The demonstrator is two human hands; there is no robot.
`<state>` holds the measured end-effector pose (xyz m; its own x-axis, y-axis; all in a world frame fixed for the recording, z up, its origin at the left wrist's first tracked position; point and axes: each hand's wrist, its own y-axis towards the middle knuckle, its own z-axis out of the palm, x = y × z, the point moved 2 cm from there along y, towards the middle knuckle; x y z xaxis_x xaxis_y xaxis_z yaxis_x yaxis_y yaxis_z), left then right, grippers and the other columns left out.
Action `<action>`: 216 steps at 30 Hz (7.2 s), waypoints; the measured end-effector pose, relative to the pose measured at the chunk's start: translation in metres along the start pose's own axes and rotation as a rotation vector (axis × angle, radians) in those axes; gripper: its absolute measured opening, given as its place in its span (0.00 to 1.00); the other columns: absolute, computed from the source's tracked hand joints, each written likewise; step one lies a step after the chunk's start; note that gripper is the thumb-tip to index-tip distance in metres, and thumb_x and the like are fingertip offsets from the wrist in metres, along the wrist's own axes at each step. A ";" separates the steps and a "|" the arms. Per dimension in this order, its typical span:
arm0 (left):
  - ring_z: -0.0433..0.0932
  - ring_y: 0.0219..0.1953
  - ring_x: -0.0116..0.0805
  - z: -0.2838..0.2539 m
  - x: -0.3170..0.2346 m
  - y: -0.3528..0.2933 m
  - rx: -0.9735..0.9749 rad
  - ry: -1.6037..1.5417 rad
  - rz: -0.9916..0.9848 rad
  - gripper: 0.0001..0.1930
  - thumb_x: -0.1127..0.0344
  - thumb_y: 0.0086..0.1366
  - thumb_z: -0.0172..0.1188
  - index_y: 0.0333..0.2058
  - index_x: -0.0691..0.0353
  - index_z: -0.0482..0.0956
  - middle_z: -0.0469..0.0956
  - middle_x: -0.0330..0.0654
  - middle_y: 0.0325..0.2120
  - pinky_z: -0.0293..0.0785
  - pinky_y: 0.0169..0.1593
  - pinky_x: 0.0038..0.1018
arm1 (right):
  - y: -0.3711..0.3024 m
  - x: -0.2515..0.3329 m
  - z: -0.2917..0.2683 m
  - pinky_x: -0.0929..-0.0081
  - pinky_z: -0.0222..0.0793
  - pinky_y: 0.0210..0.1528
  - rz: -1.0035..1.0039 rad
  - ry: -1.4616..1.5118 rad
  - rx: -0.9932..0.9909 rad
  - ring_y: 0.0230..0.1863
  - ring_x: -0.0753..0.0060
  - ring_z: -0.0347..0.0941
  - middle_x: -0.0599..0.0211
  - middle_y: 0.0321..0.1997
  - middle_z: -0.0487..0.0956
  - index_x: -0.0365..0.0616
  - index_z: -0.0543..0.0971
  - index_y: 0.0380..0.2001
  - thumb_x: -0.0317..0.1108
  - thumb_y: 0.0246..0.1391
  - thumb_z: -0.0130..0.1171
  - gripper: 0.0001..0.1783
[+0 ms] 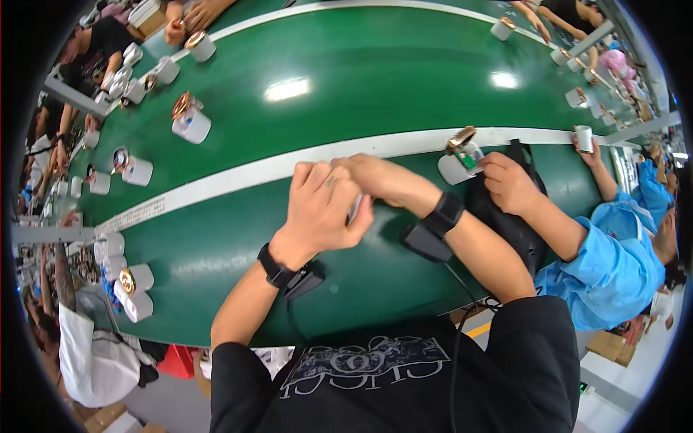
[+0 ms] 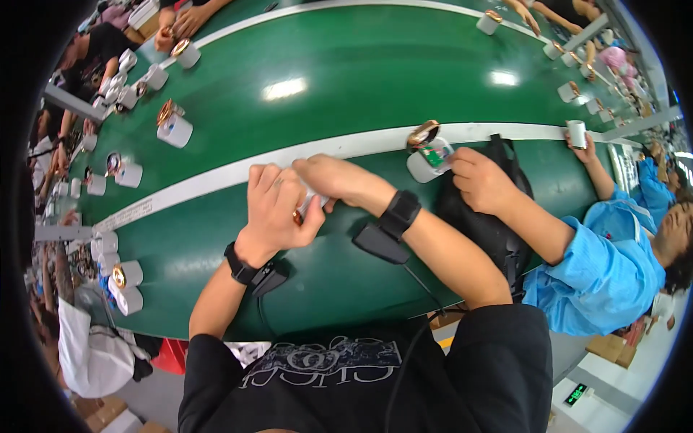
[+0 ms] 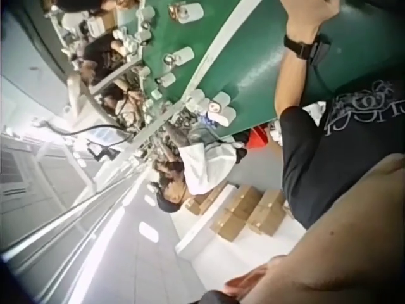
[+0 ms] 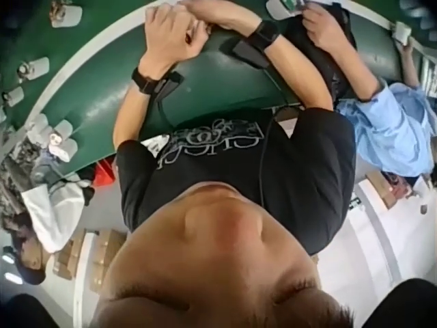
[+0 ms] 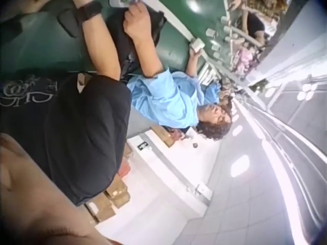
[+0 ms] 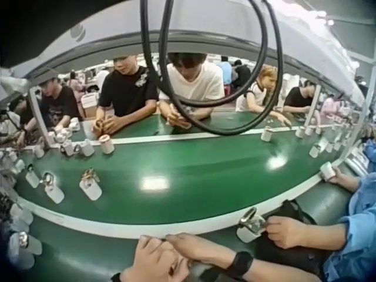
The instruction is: The person assembles a humidifier by hand, fitting a gold-colored cap onto a white plastic housing. They press the components together firmly and place the completed unit onto the green assembly line before repeating the process.
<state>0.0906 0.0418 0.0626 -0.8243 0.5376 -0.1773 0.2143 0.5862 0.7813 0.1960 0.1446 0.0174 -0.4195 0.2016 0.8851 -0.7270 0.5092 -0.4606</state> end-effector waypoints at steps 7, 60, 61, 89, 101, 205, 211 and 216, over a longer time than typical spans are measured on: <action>0.70 0.35 0.43 0.004 0.010 0.001 0.075 0.006 -0.036 0.15 0.66 0.48 0.70 0.31 0.58 0.71 0.74 0.42 0.33 0.63 0.40 0.38 | -0.006 0.009 -0.003 0.69 0.76 0.21 -0.018 0.049 0.072 0.32 0.66 0.79 0.55 0.42 0.80 0.33 0.78 0.46 0.48 0.72 0.39 0.28; 0.81 0.46 0.38 -0.002 -0.117 -0.103 0.125 -0.793 -1.493 0.38 0.51 0.57 0.76 0.59 0.65 0.69 0.79 0.48 0.46 0.78 0.50 0.33 | -0.077 -0.024 0.024 0.53 0.77 0.40 -0.743 -0.668 0.247 0.36 0.45 0.80 0.51 0.39 0.77 0.40 0.76 0.46 0.40 0.67 0.56 0.14; 0.82 0.44 0.39 -0.001 -0.115 -0.095 0.218 -0.735 -1.507 0.37 0.51 0.57 0.76 0.58 0.66 0.70 0.80 0.50 0.45 0.78 0.49 0.34 | -0.075 -0.022 0.023 0.53 0.77 0.40 -0.747 -0.662 0.246 0.36 0.45 0.80 0.51 0.39 0.77 0.40 0.76 0.46 0.40 0.67 0.56 0.14; 0.84 0.31 0.59 0.037 -0.082 -0.050 0.416 -0.315 -1.363 0.29 0.58 0.50 0.71 0.40 0.79 0.72 0.82 0.60 0.26 0.81 0.38 0.42 | -0.023 -0.034 0.004 0.58 0.74 0.38 -0.264 -0.664 -0.068 0.28 0.48 0.79 0.48 0.25 0.80 0.34 0.77 0.30 0.66 0.72 0.34 0.43; 0.82 0.33 0.52 0.028 -0.084 -0.053 0.518 -0.474 -1.517 0.25 0.59 0.50 0.72 0.41 0.68 0.74 0.82 0.53 0.31 0.76 0.38 0.39 | -0.011 -0.050 -0.021 0.60 0.77 0.39 -0.436 -0.105 0.196 0.28 0.57 0.82 0.58 0.23 0.85 0.37 0.82 0.31 0.54 0.76 0.35 0.36; 0.78 0.47 0.42 0.069 -0.016 -0.040 -0.036 -0.883 -0.785 0.32 0.62 0.57 0.75 0.61 0.57 0.77 0.81 0.45 0.50 0.75 0.52 0.40 | -0.106 -0.003 -0.076 0.85 0.70 0.44 -0.225 -0.335 -0.259 0.42 0.83 0.76 0.67 0.43 0.84 0.34 0.81 0.49 0.23 0.63 0.63 0.11; 0.72 0.50 0.45 0.081 -0.012 -0.040 0.382 -0.797 -0.680 0.40 0.55 0.51 0.79 0.62 0.59 0.73 0.75 0.44 0.50 0.70 0.57 0.40 | -0.112 0.009 -0.074 0.85 0.69 0.39 -0.272 -0.646 -0.270 0.37 0.84 0.75 0.67 0.41 0.83 0.34 0.83 0.44 0.22 0.61 0.64 0.09; 0.69 0.47 0.42 0.080 -0.023 -0.046 0.357 -0.538 -0.576 0.38 0.52 0.47 0.81 0.54 0.61 0.76 0.73 0.41 0.47 0.66 0.54 0.35 | -0.111 0.028 -0.056 0.73 0.69 0.33 -0.358 -0.917 -0.259 0.31 0.66 0.74 0.63 0.34 0.81 0.39 0.86 0.38 0.23 0.46 0.73 0.13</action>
<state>0.1417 0.0512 -0.0168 -0.5143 0.2587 -0.8177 0.0654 0.9625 0.2634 0.2950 0.1403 0.0969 -0.5347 -0.6615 0.5258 -0.7971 0.6015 -0.0538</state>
